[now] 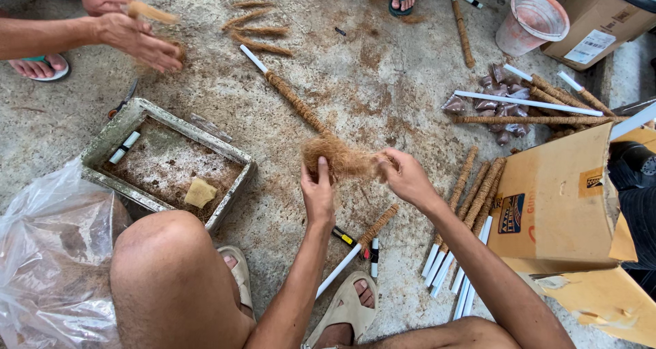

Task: The person sits on the floor and assembles a broom by wrapping fibrous material around a white plastic handle. They use a black marker to secure the end of the fibers and tie a string to finish the assembly.

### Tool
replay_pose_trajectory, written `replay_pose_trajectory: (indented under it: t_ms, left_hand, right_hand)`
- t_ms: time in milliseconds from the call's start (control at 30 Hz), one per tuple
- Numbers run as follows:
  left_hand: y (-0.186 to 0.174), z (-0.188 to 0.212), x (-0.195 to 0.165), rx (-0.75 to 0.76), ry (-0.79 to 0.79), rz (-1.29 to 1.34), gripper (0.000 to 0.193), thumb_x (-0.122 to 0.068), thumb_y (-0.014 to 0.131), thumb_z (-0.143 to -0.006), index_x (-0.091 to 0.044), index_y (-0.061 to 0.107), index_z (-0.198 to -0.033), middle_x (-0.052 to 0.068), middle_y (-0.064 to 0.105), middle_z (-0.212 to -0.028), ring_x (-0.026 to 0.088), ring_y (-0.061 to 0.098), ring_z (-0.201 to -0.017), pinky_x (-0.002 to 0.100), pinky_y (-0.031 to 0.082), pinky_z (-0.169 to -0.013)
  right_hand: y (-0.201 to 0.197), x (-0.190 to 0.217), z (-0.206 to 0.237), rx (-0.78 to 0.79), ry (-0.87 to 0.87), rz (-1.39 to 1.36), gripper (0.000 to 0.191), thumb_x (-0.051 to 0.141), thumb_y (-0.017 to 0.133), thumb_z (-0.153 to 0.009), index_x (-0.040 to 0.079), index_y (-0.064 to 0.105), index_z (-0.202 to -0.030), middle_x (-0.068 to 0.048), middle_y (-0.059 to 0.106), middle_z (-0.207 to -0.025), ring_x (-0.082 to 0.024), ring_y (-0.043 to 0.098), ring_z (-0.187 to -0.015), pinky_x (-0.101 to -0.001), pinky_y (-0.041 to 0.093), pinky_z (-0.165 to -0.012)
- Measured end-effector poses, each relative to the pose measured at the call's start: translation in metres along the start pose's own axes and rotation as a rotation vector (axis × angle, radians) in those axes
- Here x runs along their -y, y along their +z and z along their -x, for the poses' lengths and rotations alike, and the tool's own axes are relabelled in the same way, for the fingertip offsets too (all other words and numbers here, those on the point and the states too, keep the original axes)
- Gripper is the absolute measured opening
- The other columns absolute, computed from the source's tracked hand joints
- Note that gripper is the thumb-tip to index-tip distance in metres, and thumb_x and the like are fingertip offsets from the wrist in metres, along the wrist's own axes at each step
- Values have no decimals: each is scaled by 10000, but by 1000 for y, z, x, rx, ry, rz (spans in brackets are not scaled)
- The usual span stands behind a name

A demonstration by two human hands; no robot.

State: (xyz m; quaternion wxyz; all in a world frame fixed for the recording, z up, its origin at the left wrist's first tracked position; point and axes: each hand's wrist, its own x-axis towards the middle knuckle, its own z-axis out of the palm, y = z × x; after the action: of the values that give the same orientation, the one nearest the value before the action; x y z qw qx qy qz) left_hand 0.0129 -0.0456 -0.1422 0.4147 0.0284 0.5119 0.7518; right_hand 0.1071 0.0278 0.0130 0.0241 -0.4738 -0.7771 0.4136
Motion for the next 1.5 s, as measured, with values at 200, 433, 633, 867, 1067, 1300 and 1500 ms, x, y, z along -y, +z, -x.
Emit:
replay_pose_trajectory:
  t_ms: [200,433,633,867,1067,1300,1500]
  left_hand:
    - [1,3,5,181,5,-5,764,-446,694,-884,-75,460,-1509,166,682,-1323,313,647,-1239,568,508,-1069]
    - [2,2,7,-64,-84,-73,856,-424,669,-933,-31,243,-1564,182,460,-1496,299,535,-1365,533,440,-1123]
    - [3,0,5,-82,-3,-8,790,-364,639,-956,-2,273,-1555,197,508,-1498,295,555,-1353,489,454,-1139]
    - [5,-2,-3,-187,-79,120,741,-359,622,-922,-106,363,-1568,124,635,-1373,247,637,-1200,495,503,-1044]
    - [1,-9,-17,-323,-151,146,583,-357,638,-926,-151,450,-1438,118,680,-1257,248,661,-1078,496,548,-977]
    - [-24,-33,-25,-554,-245,214,482,-412,520,-941,-194,559,-1369,64,658,-1218,212,649,-1119,541,548,-963]
    - [-42,-32,-15,-461,-276,-591,767,-250,730,-875,-85,299,-1487,268,402,-1433,449,432,-1311,689,371,-1031]
  right_hand:
    - [8,2,2,40,-209,210,673,387,774,-915,62,496,-1435,-212,535,-1415,-340,513,-1279,-595,460,-957]
    - [13,-1,-6,-25,-120,103,473,474,642,-887,120,756,-1179,-129,671,-1362,-287,598,-1302,-604,445,-1065]
    - [12,3,-4,-40,-22,-75,448,449,664,-914,108,737,-1194,-170,692,-1330,-266,655,-1067,-541,537,-882]
    - [18,7,-4,-96,-16,-85,374,424,656,-919,106,796,-1060,-144,783,-1134,-155,583,-537,-382,556,-556]
    - [21,2,-7,-170,-73,-180,319,380,633,-956,121,802,-1036,-99,735,-888,-120,533,-477,-274,452,-462]
    - [1,-15,-9,-320,-83,-292,326,277,596,-1065,35,744,-903,-59,656,-717,-104,473,-523,-251,364,-424]
    - [-39,-47,-15,-288,-25,-787,297,304,564,-1124,34,685,-1102,-35,596,-849,-106,500,-659,-246,436,-563]
